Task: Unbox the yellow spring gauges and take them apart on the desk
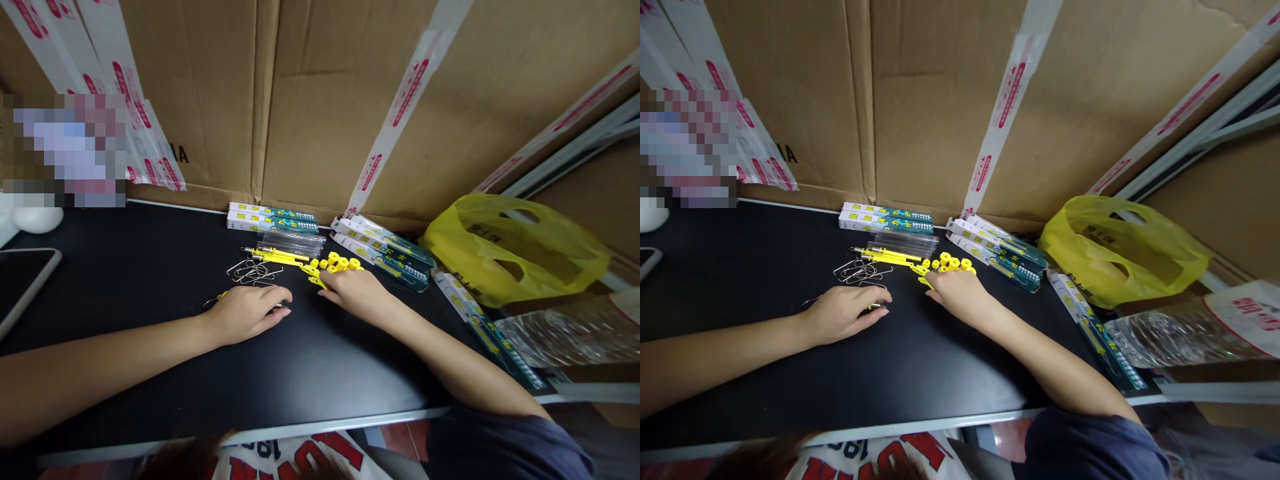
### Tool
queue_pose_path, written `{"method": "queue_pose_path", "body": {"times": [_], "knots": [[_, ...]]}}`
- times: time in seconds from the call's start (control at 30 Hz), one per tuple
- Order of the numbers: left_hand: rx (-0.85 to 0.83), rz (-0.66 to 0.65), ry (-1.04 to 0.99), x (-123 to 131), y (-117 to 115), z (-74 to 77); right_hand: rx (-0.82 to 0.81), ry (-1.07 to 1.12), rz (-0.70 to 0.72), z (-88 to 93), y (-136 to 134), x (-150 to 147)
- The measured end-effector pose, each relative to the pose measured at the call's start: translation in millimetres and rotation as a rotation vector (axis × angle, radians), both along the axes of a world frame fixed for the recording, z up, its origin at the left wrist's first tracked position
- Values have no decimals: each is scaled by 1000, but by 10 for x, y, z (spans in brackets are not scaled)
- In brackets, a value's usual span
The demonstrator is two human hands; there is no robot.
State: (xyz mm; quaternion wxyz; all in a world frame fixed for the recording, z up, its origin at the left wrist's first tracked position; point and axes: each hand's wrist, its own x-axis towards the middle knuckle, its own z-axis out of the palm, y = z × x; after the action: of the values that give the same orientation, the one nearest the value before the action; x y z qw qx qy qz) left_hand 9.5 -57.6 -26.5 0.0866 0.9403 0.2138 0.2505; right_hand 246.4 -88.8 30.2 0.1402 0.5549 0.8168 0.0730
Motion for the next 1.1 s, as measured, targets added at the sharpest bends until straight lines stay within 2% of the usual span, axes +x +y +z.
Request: {"method": "queue_pose_path", "body": {"times": [0.17, 0.27, 0.37, 0.5, 0.63, 0.77, 0.87, 0.97, 1.1], "knots": [[-4, -50, 8, -7, -12, 39, 101, 17, -26, -52, 29, 2], [37, -130, 23, -13, -17, 62, 138, 120, -18, -89, 19, -19], [139, -284, 70, -18, -48, 76, 123, 321, 58, -160, -18, -86], [260, -488, 107, -13, -150, 113, 55, 612, 239, -342, -83, -203], [177, -608, 42, 18, -242, 195, 10, 813, 335, -513, -122, -277], [106, -697, 36, 62, -276, 216, -58, 928, 401, -554, -142, -298], [113, -724, 67, 80, -282, 174, -90, 966, 472, -551, -149, -302], [93, -678, 96, 70, -269, 140, -67, 1046, 479, -570, -143, -301], [279, -531, -45, 22, -194, 120, 10, 1169, 394, -620, -110, -284]]}}
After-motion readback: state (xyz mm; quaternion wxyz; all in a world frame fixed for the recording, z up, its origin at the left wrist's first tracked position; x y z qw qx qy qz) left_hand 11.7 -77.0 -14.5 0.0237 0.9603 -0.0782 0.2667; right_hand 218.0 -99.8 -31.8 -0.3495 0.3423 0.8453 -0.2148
